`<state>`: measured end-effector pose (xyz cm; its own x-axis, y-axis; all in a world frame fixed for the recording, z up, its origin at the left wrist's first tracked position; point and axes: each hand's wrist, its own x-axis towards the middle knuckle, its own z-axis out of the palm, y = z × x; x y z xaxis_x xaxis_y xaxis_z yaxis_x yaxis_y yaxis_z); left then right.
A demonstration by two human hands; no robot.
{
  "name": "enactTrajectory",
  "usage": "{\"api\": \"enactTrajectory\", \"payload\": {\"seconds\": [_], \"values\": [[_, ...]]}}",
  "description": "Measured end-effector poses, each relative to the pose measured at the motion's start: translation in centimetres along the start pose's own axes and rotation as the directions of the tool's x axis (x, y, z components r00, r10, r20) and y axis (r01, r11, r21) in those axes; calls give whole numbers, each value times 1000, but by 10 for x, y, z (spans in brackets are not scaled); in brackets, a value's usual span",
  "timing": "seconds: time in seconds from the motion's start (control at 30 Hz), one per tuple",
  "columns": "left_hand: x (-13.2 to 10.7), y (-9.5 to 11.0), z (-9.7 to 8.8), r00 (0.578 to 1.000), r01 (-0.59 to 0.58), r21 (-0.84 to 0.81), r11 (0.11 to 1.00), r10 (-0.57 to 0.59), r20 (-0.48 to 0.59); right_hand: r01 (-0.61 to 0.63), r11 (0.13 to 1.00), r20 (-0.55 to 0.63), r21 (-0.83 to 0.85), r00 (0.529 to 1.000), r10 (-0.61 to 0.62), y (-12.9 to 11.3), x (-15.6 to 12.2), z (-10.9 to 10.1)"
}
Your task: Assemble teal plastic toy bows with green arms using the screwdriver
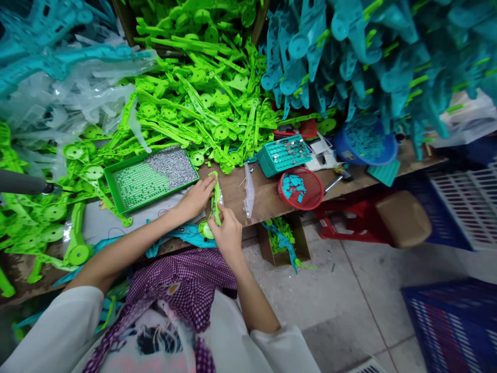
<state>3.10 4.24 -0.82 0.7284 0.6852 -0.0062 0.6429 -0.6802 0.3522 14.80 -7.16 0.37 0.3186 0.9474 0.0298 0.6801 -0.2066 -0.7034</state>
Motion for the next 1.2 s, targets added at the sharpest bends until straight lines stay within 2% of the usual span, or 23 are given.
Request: {"api": "enactTrajectory", "payload": {"seconds": [0.3,0.57,0.9,1.07,1.2], "values": [[1,3,-2,1000,21,2,1000,-21,-17,42,996,48,-81,998,-38,-2,-1,1],[4,-1,-2,999,3,-42,999,-5,-40,29,994,119,-104,993,-17,-10,-1,-2],[5,3,-2,997,34,-33,999,-36,-68,28,998,136,-56,991,-20,-7,2,-1],[7,3,-3,999,9,2,1000,-9,-40,63,996,164,-55,985,-54,-5,0,-4],[8,3,-5,1000,12,27,1000,-12,-8,106,994,210,32,971,-110,-2,-2,-14]]}}
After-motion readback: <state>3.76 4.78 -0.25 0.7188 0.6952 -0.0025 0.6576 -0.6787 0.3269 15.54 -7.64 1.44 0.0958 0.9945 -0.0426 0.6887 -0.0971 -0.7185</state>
